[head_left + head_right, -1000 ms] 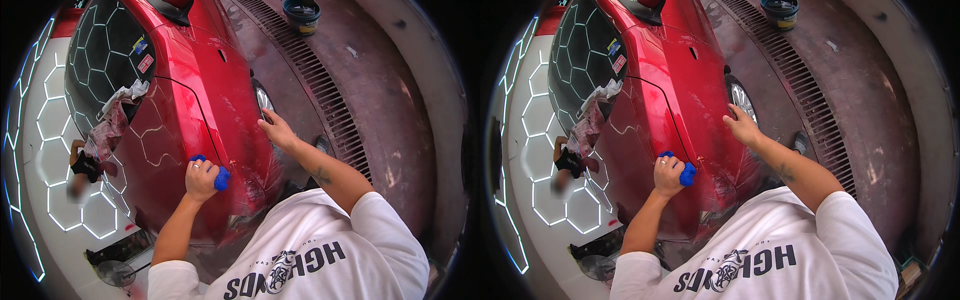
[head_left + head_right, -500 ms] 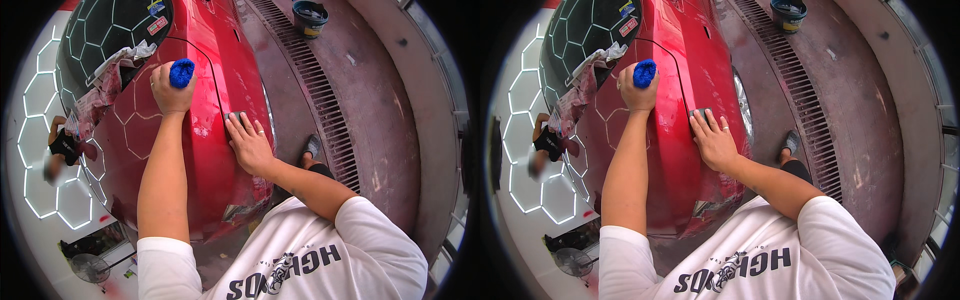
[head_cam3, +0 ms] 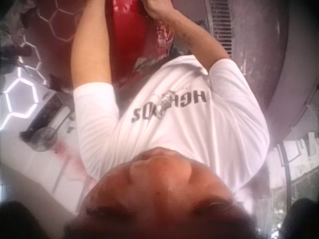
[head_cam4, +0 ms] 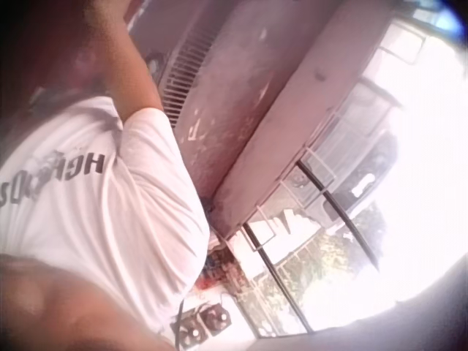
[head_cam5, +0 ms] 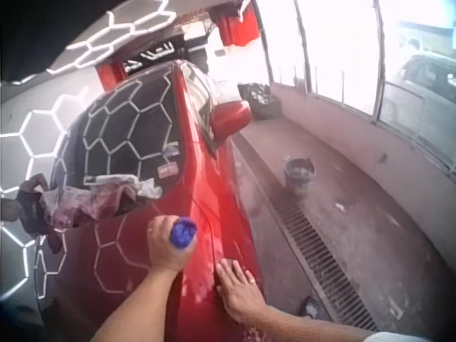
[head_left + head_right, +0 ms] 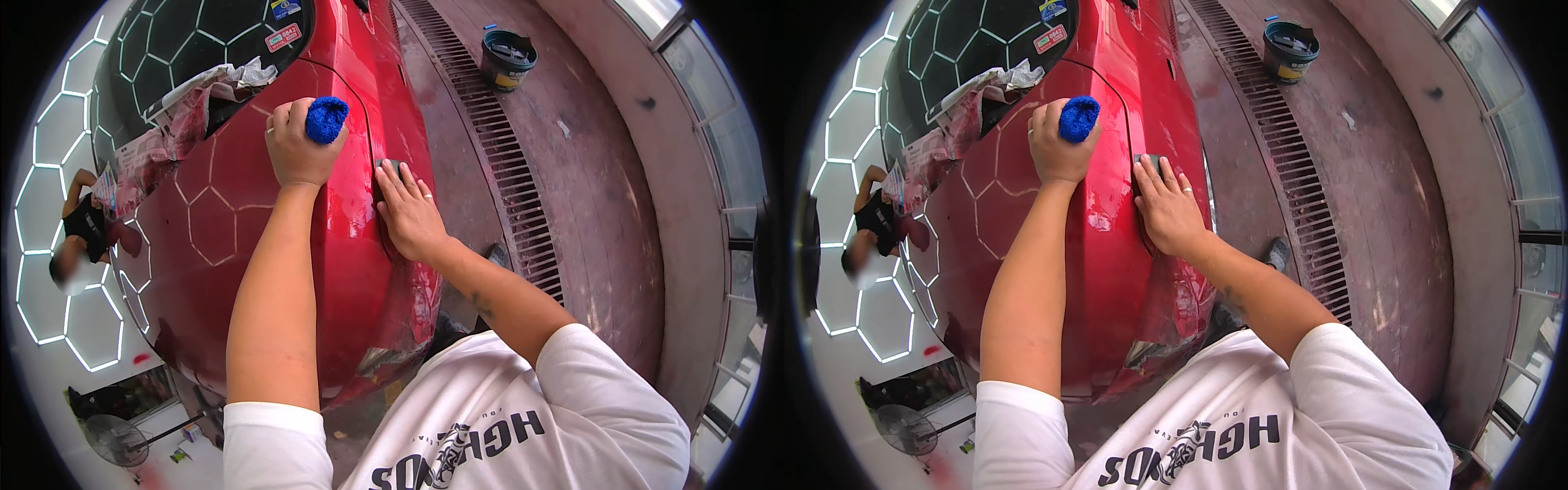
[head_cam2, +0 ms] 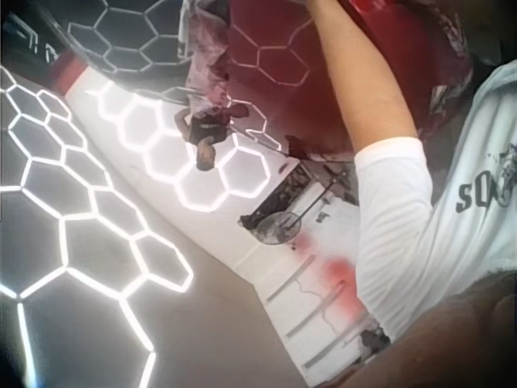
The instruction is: The person selects wet sanding pads from a bucket and uses them to rub the front fender of a red car. They alternate between sanding and wiping the area with a blue microfiber cloth.
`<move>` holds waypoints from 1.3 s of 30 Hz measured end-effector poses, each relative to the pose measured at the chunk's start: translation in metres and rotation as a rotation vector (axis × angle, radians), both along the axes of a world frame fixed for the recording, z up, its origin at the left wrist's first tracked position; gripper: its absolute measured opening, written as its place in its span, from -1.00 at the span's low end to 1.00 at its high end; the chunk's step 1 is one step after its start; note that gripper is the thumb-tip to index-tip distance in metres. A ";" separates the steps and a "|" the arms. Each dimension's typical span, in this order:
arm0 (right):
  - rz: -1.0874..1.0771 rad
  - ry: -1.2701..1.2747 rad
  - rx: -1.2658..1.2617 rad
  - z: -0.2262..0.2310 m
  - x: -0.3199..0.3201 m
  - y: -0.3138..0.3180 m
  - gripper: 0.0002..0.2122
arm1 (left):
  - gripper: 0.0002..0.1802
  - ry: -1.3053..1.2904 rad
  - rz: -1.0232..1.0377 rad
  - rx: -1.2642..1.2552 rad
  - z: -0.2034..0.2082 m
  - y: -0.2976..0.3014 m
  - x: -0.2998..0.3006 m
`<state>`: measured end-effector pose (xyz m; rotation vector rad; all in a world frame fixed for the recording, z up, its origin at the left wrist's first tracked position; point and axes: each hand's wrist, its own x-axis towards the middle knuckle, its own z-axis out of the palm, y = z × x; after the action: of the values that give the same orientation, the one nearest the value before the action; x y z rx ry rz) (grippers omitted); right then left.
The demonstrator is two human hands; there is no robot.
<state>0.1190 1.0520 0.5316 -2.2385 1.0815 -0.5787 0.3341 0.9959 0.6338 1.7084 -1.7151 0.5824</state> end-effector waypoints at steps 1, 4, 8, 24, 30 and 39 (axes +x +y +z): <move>-0.027 -0.033 -0.014 0.003 0.011 -0.031 -0.42 | -0.47 0.007 -0.002 0.015 0.004 -0.003 -0.003; -0.042 -0.050 0.025 0.020 0.028 -0.095 -0.43 | -0.49 -0.009 -0.018 -0.024 0.002 -0.007 -0.001; 0.037 0.025 0.023 0.003 0.003 0.001 -0.41 | -0.49 0.000 0.003 -0.011 -0.004 -0.002 0.005; 0.131 0.109 -0.034 0.002 -0.023 0.033 -0.40 | -0.48 0.010 0.024 -0.003 -0.001 0.003 0.003; -0.029 -0.073 -0.015 0.015 0.021 -0.100 -0.43 | -0.46 -0.028 -0.008 -0.018 0.001 -0.011 -0.001; 0.095 0.092 -0.035 0.004 -0.010 -0.006 -0.41 | -0.45 -0.014 0.012 0.000 -0.003 0.000 0.007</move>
<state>0.1088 1.0461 0.5360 -2.3527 1.0105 -0.4622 0.3407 0.9960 0.6311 1.7194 -1.7156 0.6017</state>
